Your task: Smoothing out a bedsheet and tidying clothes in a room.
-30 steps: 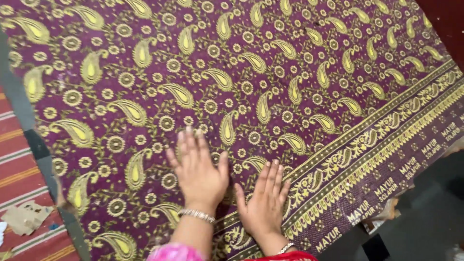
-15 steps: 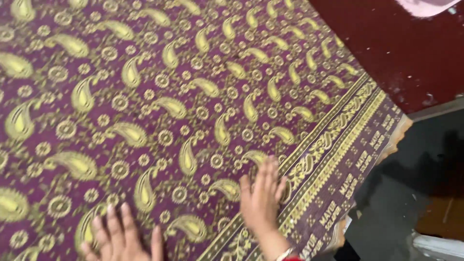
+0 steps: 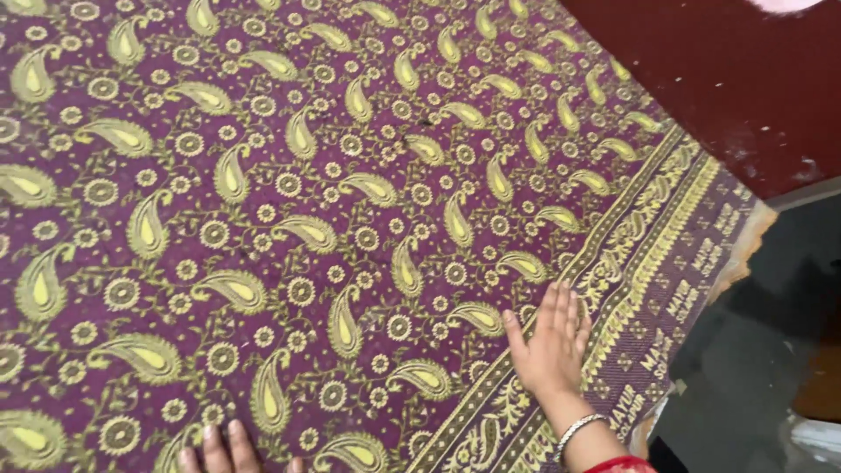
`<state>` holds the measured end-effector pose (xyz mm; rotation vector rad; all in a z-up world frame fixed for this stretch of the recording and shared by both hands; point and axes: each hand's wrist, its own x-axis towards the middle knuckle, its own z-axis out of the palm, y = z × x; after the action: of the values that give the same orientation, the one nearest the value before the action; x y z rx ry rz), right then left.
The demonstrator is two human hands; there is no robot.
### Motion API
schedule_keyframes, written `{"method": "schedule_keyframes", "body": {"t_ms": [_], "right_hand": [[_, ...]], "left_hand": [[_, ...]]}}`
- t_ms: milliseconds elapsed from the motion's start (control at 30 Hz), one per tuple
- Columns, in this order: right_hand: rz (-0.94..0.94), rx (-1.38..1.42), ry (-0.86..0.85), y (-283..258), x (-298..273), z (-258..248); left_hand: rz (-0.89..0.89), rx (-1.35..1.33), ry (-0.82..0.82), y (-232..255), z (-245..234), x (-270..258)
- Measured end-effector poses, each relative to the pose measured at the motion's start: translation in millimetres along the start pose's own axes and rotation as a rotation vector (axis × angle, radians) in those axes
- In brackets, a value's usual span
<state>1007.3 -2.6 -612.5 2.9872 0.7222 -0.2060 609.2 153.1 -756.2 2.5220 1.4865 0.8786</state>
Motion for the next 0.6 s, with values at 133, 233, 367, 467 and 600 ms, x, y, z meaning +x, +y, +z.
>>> {"method": "schedule_keyframes", "body": {"t_ms": [133,233,367,467,600], "right_hand": [[-0.029,0.019,0.025,2,0,5],[-0.034,0.010,0.028,10,-3,6],[0.011,-0.001,0.018,19,-9,5],[0.030,-0.006,0.008,27,-5,8],[0.069,0.010,-0.054,2,-8,-6]], "left_hand": [[-0.042,0.033,-0.101,4,-22,-1],[0.019,0.020,-0.051,3,-21,2],[0.050,-0.002,-0.004,-4,-4,-1],[0.035,-0.036,0.094,7,-11,2],[-0.061,0.023,-0.132,39,-70,34]]}}
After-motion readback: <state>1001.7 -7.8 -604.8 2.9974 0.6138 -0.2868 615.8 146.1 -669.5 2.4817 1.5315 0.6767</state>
